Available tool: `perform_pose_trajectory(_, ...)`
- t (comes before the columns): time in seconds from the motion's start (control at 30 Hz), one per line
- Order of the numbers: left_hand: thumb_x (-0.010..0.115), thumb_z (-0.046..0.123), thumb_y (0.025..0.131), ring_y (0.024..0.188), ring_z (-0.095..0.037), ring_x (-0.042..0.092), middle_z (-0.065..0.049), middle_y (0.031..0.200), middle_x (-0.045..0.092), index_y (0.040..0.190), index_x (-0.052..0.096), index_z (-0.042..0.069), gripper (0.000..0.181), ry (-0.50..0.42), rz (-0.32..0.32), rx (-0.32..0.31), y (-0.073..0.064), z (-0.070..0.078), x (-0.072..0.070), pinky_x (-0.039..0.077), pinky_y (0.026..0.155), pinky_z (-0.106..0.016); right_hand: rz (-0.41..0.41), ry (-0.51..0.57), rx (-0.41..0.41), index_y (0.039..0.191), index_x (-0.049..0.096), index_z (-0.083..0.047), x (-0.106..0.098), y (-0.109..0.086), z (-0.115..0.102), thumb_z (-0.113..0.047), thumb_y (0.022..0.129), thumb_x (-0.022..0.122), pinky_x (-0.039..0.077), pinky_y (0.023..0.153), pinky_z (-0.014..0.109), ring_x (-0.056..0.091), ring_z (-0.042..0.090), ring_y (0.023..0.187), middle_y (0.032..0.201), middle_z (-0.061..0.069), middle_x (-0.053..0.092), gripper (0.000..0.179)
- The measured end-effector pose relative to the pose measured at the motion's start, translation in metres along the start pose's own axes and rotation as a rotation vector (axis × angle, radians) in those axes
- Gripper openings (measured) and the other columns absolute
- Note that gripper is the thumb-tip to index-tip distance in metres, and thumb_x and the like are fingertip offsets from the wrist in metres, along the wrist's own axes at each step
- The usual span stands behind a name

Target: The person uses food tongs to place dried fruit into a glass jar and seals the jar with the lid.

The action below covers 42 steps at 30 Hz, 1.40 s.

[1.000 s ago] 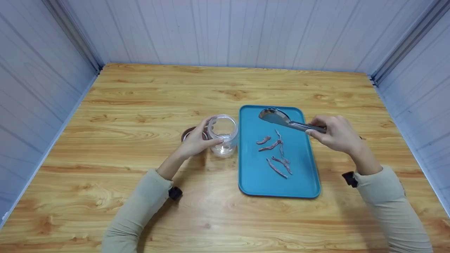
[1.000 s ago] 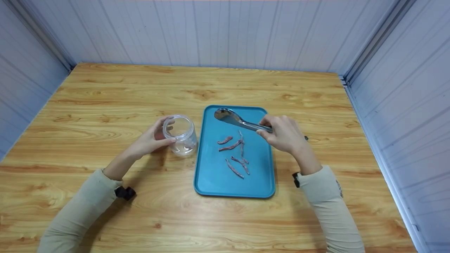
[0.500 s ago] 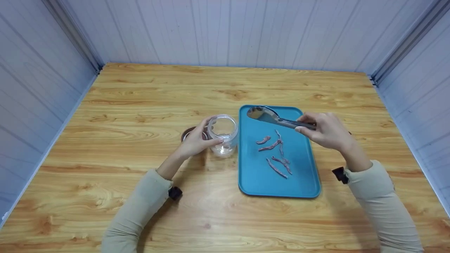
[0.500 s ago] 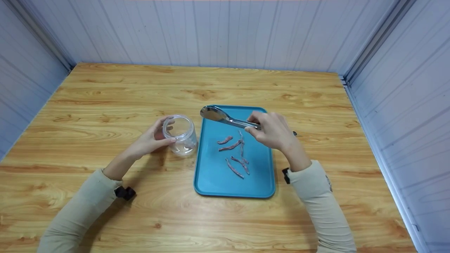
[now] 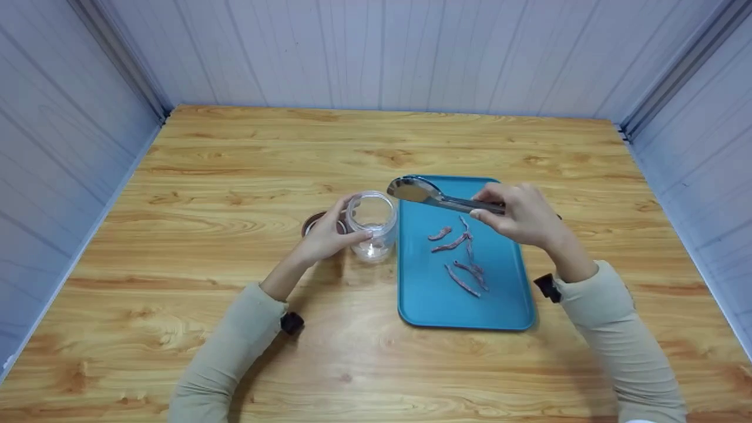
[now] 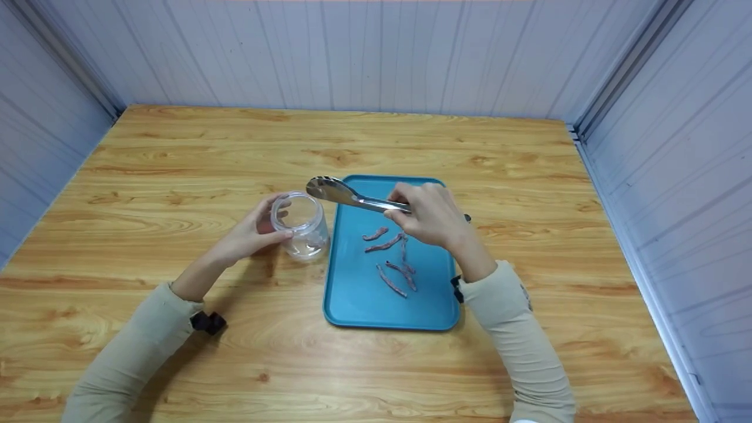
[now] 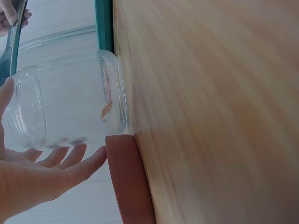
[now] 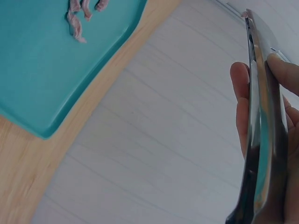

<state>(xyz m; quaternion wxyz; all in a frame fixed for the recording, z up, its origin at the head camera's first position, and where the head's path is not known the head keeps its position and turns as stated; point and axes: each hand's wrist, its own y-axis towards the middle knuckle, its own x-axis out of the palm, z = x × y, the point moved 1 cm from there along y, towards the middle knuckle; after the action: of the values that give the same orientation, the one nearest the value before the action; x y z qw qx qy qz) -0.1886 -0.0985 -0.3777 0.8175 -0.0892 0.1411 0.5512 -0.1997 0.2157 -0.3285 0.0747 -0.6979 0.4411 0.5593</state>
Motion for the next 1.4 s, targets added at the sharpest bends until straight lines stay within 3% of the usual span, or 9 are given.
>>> perform_pose_trajectory(0.5, 0.068, 0.011, 0.078, 0.098, -0.027, 0.046, -0.021, 0.127, 0.039, 0.135, 0.028, 0.004, 0.07, 0.004, 0.0, 0.017, 0.001, -0.001, 0.0, 0.035, 0.086, -0.042, -0.018, 0.038, -0.071, 0.089, 0.062, -0.005, 0.02, 0.018, -0.014, -0.016, 0.082, 0.064, 0.034, 0.043, 0.025, 0.047, 0.006, 0.048, 0.075, 0.003, 0.064, 0.013)
perform_pose_trajectory(0.83, 0.069, 0.011, 0.077, 0.108, -0.029, 0.042, -0.017, 0.127, 0.04, 0.135, 0.028, 0.004, 0.071, 0.019, 0.013, 0.023, 0.0, 0.0, 0.001, 0.03, 0.093, -0.043, -0.027, 0.006, -0.079, 0.089, 0.062, -0.007, 0.031, 0.02, -0.015, -0.019, 0.082, 0.064, 0.033, 0.042, 0.024, 0.048, 0.006, 0.048, 0.075, 0.002, 0.065, 0.014)
perform_pose_trajectory(1.03, 0.068, 0.011, 0.078, 0.103, -0.028, 0.046, -0.02, 0.13, 0.036, 0.135, 0.027, 0.003, 0.07, 0.009, -0.001, 0.025, 0.0, 0.0, 0.0, 0.036, 0.088, -0.041, -0.023, 0.036, -0.039, 0.091, 0.062, -0.006, 0.026, 0.016, -0.011, -0.018, 0.081, 0.065, 0.031, 0.042, 0.025, 0.044, 0.005, 0.047, 0.074, 0.0, 0.064, 0.016)
perform_pose_trajectory(1.4, 0.068, 0.013, 0.078, 0.108, -0.028, 0.043, -0.019, 0.129, 0.037, 0.135, 0.026, 0.002, 0.072, 0.025, -0.001, 0.004, 0.0, 0.0, -0.001, 0.034, 0.09, -0.043, -0.02, 0.031, 0.073, 0.096, 0.062, -0.006, 0.007, -0.003, 0.007, -0.02, 0.081, 0.066, 0.031, 0.041, 0.026, 0.04, 0.006, 0.045, 0.07, -0.003, 0.059, 0.021)
